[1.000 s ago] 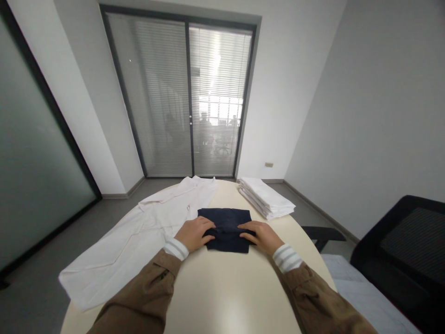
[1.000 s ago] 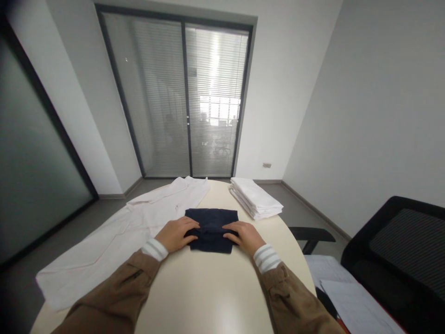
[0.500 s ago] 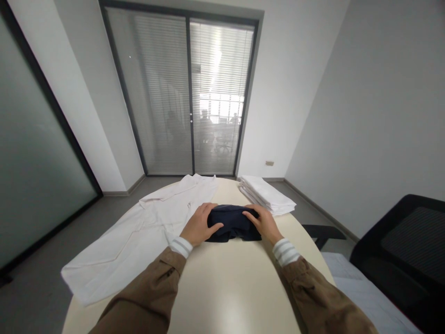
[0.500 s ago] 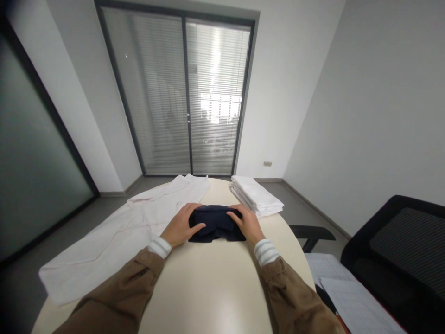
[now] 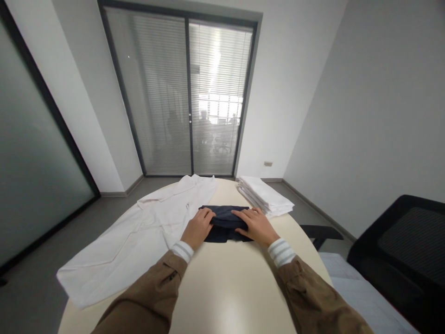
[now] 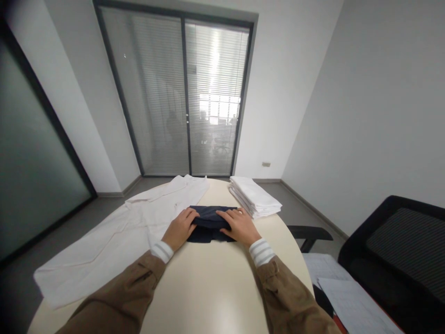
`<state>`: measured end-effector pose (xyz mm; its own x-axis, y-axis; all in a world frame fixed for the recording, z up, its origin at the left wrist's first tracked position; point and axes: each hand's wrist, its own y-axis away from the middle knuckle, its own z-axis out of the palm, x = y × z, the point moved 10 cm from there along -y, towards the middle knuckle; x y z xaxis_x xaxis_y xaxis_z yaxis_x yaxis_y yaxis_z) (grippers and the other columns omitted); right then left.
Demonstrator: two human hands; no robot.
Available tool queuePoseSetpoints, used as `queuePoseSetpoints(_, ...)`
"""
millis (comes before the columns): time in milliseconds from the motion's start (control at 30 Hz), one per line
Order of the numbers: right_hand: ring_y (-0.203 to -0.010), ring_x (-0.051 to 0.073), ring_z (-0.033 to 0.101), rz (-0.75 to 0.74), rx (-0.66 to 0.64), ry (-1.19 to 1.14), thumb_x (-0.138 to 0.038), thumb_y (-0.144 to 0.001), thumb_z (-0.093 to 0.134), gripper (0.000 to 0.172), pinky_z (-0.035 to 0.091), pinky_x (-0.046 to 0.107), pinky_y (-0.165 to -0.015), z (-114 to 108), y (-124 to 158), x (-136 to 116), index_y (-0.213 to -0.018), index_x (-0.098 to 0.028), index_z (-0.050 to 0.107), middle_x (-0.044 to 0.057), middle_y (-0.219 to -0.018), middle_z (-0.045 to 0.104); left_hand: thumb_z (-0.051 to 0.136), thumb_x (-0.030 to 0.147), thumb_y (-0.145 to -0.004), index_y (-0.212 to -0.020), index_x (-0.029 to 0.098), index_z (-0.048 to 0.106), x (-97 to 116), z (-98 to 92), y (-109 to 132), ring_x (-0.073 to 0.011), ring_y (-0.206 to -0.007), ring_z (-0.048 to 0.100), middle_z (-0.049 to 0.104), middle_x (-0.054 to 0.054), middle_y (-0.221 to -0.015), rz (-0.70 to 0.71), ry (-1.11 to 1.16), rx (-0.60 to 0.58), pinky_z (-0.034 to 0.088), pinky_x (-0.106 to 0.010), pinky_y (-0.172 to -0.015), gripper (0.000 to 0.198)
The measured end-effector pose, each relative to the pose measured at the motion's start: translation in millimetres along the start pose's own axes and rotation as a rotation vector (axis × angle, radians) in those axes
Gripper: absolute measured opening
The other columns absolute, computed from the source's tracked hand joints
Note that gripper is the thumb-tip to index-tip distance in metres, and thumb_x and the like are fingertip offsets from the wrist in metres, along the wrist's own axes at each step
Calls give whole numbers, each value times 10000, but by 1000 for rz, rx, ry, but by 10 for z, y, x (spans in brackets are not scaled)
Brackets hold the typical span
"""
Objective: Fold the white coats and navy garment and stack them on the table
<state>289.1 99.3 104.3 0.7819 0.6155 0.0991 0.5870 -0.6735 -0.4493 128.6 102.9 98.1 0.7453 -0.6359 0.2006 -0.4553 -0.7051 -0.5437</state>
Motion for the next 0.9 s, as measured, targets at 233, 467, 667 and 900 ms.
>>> queuePoseSetpoints(233,-965,237,568,5,-106,97,-87,-811,588,390,421,342,-824,159,-27,-89,-1179,-217,584,75,-1036,636,450,-10,-845,-1033,179,557,45,184,62,-241,-1053,525,580,-90,-1091,8,-159,-153,516,-369,-868,287)
queuePoseSetpoints(467,-1013,264,542,7,-172,-104,-300,-759,654,465,422,393,-902,122,73,-189,-1208,-200,592,103,-1135,610,647,352,-828,-922,223,565,79,146,172,-286,-1059,533,575,-92,-1081,-57,12,-136,536,-417,-821,179)
queuePoseSetpoints(667,-1254,325,465,1,-216,-224,-540,-805,638,684,397,488,-1018,176,49,-316,-1414,-270,482,115,-1457,472,647,215,-815,-1036,186,580,-355,263,250,-311,-1317,422,441,-143,-1348,-377,296,161,350,-528,-1105,233)
queuePoseSetpoints(900,-1203,245,550,177,-203,-434,-431,-991,385,408,410,447,-1062,257,38,-76,-1266,-282,648,80,-1354,585,727,102,-696,-1247,145,448,-840,580,388,-267,-1222,551,564,-165,-1274,-795,730,211,408,-478,-1077,619)
